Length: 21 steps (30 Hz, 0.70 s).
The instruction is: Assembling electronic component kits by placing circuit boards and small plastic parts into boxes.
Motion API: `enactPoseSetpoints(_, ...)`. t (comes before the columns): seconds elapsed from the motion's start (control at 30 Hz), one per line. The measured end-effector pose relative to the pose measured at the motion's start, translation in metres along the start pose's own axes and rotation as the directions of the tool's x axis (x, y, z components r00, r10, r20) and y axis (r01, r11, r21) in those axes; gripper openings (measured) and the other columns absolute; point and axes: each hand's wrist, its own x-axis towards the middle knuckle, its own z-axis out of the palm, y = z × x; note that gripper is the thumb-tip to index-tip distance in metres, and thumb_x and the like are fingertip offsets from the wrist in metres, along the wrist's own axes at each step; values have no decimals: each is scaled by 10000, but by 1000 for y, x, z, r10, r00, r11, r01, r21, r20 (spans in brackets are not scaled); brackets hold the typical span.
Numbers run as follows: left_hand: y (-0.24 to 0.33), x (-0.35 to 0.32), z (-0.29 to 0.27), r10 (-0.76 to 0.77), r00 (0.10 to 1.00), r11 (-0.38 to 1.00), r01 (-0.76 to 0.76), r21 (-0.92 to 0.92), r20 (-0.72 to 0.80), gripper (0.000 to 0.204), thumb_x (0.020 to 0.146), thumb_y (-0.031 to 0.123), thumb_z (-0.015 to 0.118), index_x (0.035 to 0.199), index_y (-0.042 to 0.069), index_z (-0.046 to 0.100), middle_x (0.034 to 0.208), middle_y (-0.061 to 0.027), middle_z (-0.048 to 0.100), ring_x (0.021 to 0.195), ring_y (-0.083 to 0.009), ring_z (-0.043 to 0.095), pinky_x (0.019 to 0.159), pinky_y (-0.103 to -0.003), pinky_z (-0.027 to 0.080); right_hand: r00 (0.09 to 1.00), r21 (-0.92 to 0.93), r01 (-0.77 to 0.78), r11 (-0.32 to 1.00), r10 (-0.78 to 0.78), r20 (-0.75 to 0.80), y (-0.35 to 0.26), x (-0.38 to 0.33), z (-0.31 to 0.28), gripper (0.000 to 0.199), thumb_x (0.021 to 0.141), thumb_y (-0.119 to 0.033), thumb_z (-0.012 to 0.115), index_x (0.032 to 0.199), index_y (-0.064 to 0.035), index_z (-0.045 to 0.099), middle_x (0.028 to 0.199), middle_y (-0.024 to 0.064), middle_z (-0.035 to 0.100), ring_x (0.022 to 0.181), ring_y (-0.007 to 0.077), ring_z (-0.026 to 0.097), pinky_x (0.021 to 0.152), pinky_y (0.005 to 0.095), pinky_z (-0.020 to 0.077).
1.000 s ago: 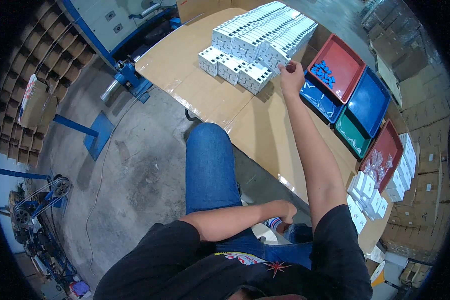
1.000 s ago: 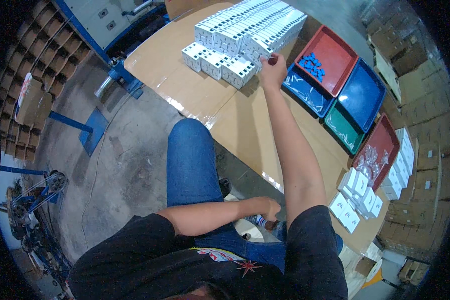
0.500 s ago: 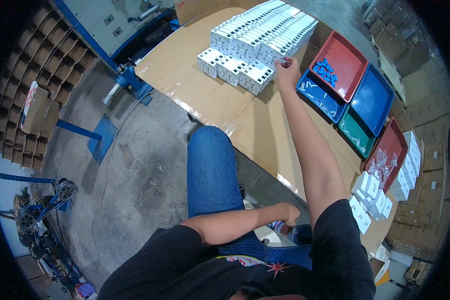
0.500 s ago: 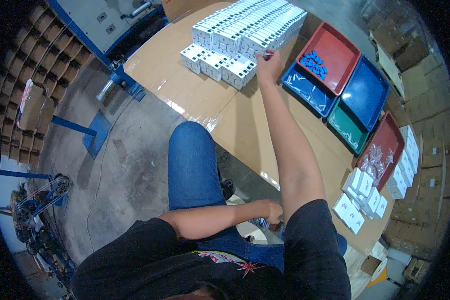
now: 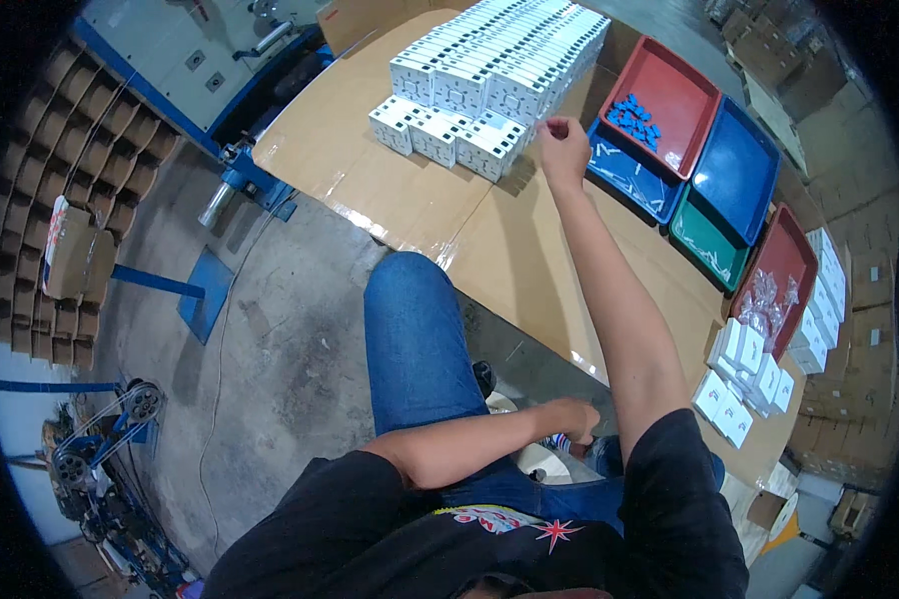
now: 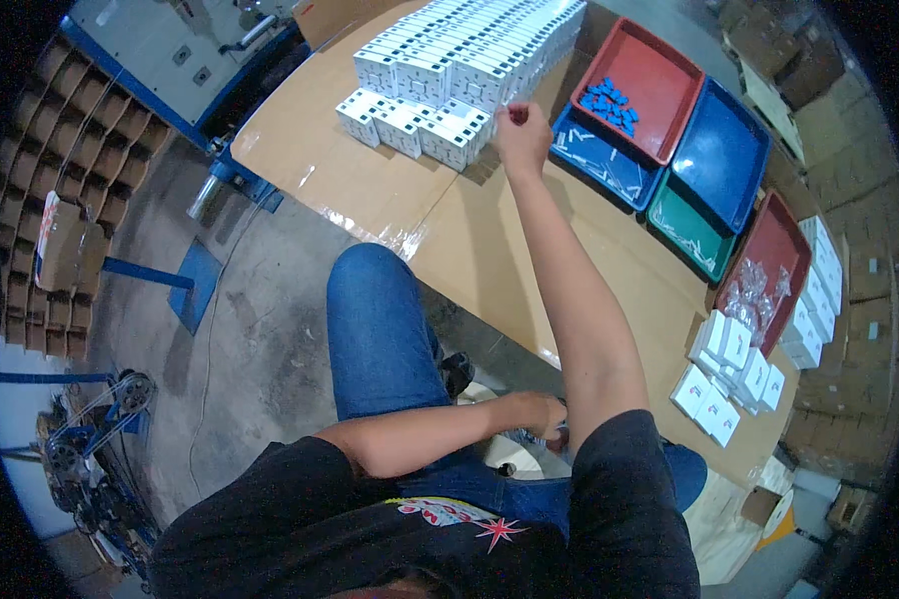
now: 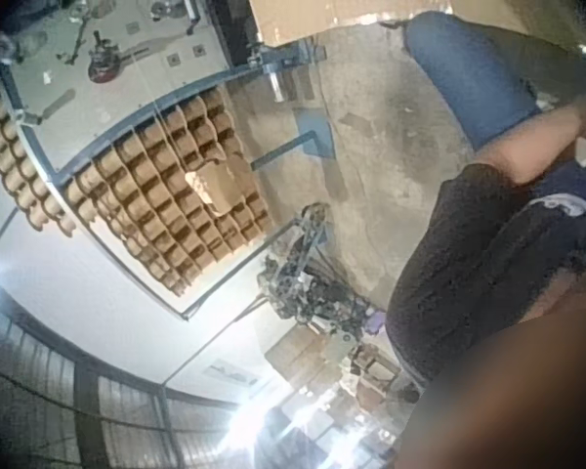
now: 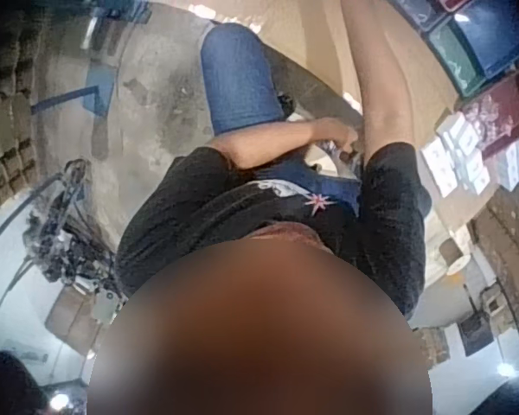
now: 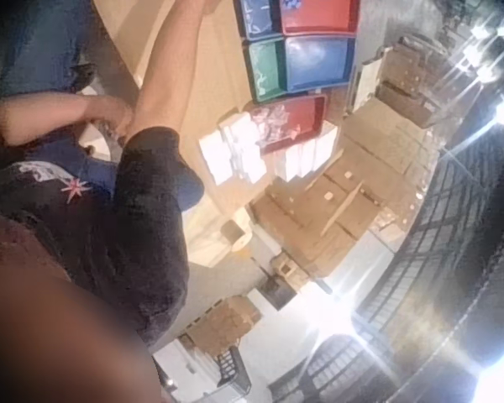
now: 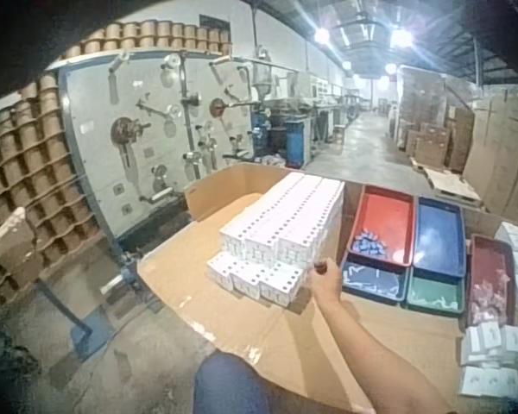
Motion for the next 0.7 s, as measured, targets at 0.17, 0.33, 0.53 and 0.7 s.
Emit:
enactPoseSetpoints(0.17,5,-14,-17,-60,996,997,63,-42,67,568,780,433,742,1154,7,728,1215,-220,695,1130,-369,671,952,-452,539,972,62,82,995,-93,214,4,-66,-79,141,913,-151,707,937,-13,695,869,108,730,766,176,693,719,328,541)
enactPoseSetpoints(0.33,-1,-16,-13,-28,999,1000,28,5,32,528,833,449,697,1110,0,724,1164,-223,706,1095,-387,678,930,-457,545,893,-80,126,989,-78,444,6,-134,-199,129,921,-125,684,985,-13,699,914,123,714,796,234,695,737,349,552)
enactPoseSetpoints(0.53,-21,-1,6,10,992,998,-18,58,127,446,885,431,654,1057,26,729,1087,-212,727,1004,-387,700,887,-471,542,947,-270,98,958,-6,322,23,-160,-337,133,907,-125,698,999,-29,700,941,135,696,855,295,696,779,387,545)
enactPoseSetpoints(0.7,-28,4,10,-19,988,997,6,82,155,438,914,444,641,1096,53,721,1103,-204,725,1029,-378,692,891,-467,535,983,-632,178,754,-169,76,54,-146,-452,228,864,-119,733,1067,-35,674,1060,147,680,1016,338,651,892,428,508)
